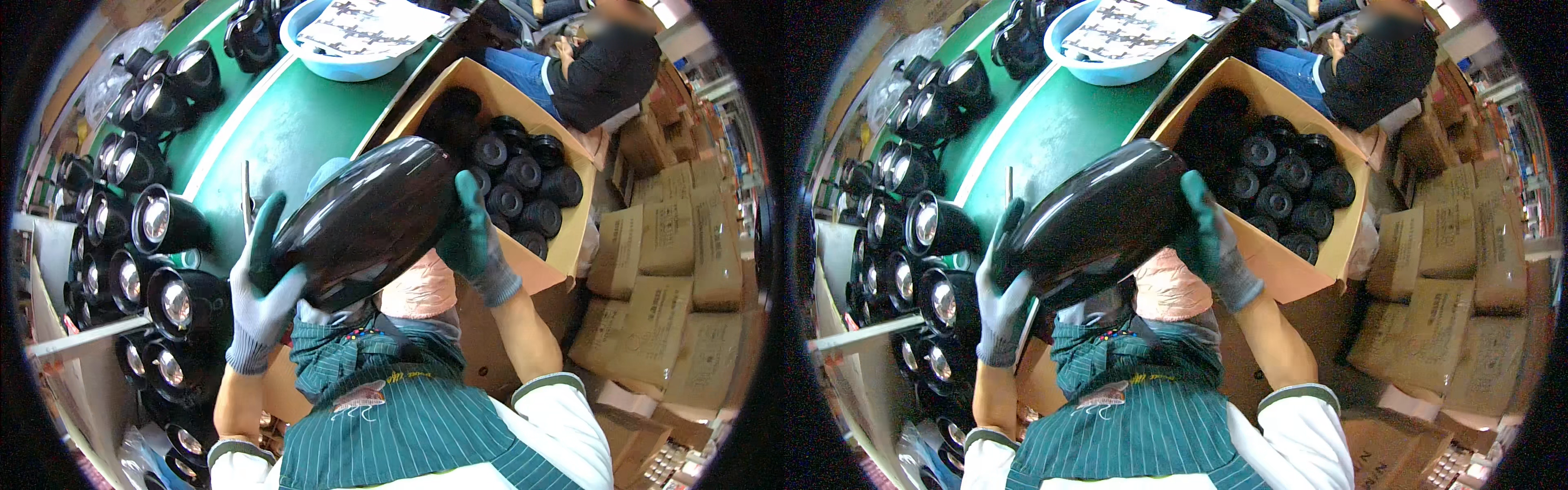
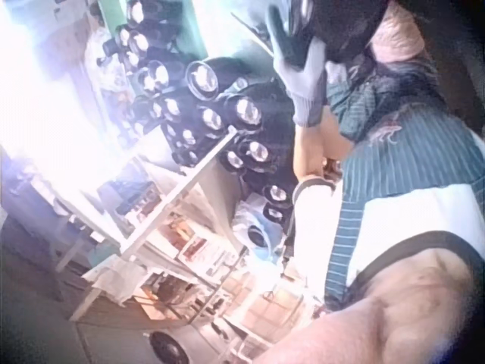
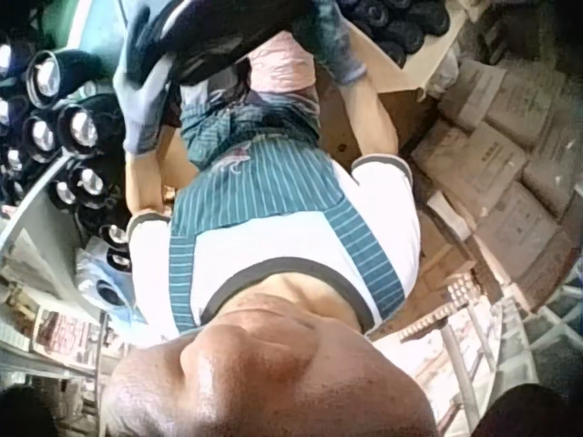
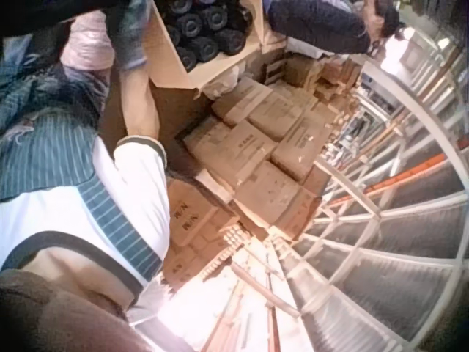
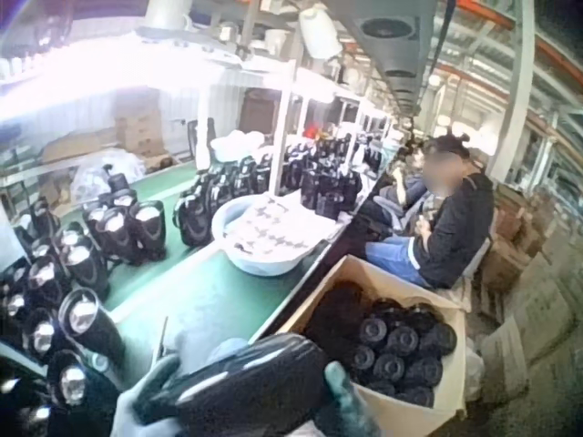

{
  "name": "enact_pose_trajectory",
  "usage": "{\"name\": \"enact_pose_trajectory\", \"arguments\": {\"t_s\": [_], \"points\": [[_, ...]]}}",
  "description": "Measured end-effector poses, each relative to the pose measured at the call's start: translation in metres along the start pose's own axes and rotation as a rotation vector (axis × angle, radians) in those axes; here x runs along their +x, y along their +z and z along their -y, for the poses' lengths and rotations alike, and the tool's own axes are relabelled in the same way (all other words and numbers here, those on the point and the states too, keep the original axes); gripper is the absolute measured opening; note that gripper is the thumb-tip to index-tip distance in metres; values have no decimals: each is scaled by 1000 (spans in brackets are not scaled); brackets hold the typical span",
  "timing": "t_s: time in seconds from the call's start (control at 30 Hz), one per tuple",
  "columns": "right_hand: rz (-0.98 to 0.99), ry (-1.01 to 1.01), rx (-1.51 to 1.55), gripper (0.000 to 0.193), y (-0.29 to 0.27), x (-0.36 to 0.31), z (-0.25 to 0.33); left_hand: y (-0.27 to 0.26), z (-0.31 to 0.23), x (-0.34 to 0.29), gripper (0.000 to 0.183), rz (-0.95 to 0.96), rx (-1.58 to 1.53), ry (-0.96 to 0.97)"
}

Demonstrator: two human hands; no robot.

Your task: The person sits on the floor and assembles black kettles by inserting a metal rod into the base and attaching a lid. They handle each kettle one at a time, placing the finished units on the table.

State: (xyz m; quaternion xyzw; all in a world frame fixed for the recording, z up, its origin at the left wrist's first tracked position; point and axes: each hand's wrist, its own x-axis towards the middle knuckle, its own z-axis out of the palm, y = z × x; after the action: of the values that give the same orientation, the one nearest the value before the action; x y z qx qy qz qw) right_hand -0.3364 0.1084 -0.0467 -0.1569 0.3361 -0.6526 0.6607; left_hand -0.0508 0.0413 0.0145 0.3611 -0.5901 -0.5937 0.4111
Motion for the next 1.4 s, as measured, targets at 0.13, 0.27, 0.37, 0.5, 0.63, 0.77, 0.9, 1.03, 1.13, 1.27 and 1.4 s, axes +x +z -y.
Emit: {"name": "enact_pose_trajectory", "arguments": {"t_s": [0.13,0.27,0.37,0.5,0.63,0.77,0.9,1.03,1.13,1.27,1.4], "points": [[283,61,319,66,2,11,-20,5,-43,-7,74,188,117,182],[161,-76,-23,65,-4,9,-33,7,-54,-7,74,163,185,203],[265,-178,-107,65,5,7,-33,6,-52,-6,73,156,220,229],[121,-122,-76,70,2,1,-38,11,-49,-4,66,70,196,292],[0,-94,342,72,23,-1,-38,18,-60,-6,51,-285,823,741],[142,-243,537,70,21,-6,-57,40,-76,-23,63,-205,995,526],[357,-180,621,82,45,-17,-39,38,-61,-15,64,-291,885,640],[173,-26,476,94,8,-28,-21,8,-67,9,52,161,705,921],[275,-105,656,92,26,-25,-23,3,-78,5,49,123,886,807],[105,-204,540,88,17,-22,-55,39,-71,-11,46,-251,790,870],[96,-218,542,87,17,-31,-59,38,-68,-14,39,-222,714,974]]}}
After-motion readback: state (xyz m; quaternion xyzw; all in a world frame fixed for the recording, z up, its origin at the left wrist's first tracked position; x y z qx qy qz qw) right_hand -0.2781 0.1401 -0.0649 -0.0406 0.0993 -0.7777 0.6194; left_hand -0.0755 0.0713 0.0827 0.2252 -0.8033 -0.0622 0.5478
